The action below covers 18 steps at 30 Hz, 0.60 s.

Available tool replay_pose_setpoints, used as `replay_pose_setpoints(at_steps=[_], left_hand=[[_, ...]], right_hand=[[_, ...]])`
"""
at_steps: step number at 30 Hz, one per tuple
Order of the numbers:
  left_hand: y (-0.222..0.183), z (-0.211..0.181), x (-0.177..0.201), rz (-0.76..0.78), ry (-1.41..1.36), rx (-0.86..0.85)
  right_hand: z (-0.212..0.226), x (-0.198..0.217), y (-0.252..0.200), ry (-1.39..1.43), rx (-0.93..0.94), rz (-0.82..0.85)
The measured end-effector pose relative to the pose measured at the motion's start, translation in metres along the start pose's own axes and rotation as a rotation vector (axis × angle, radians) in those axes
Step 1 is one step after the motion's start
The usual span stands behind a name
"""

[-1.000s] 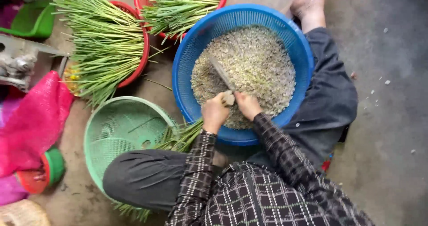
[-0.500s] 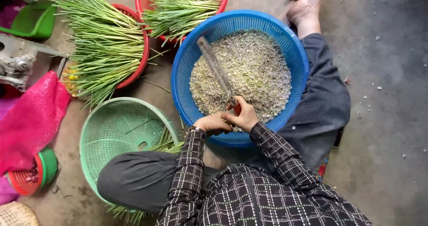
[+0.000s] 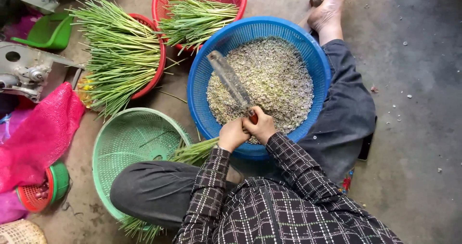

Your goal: Chopping lemongrass stalks into small pieces using a knife and collecting them in a basket.

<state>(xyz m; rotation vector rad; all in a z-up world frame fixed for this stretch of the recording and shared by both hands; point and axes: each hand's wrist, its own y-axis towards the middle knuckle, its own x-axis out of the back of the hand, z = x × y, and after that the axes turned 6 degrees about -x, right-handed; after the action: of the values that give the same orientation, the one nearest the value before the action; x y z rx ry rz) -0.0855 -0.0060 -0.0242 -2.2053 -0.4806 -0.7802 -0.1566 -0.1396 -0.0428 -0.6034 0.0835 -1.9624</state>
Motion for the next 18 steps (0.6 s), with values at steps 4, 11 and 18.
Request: replay_pose_setpoints(at_steps=[4, 11, 18], left_hand=[[-0.010, -0.018, -0.035, -0.482, 0.548, 0.029], [0.011, 0.023, -0.056, -0.479, 0.490, 0.045], [-0.002, -0.025, 0.048, -0.452, 0.144, 0.285]], right_hand=[[0.005, 0.000, -0.001, 0.024, -0.139, -0.049], [0.011, 0.003, -0.005, 0.094, -0.193, -0.022], [0.008, 0.019, -0.017, 0.008, -0.158, 0.087]])
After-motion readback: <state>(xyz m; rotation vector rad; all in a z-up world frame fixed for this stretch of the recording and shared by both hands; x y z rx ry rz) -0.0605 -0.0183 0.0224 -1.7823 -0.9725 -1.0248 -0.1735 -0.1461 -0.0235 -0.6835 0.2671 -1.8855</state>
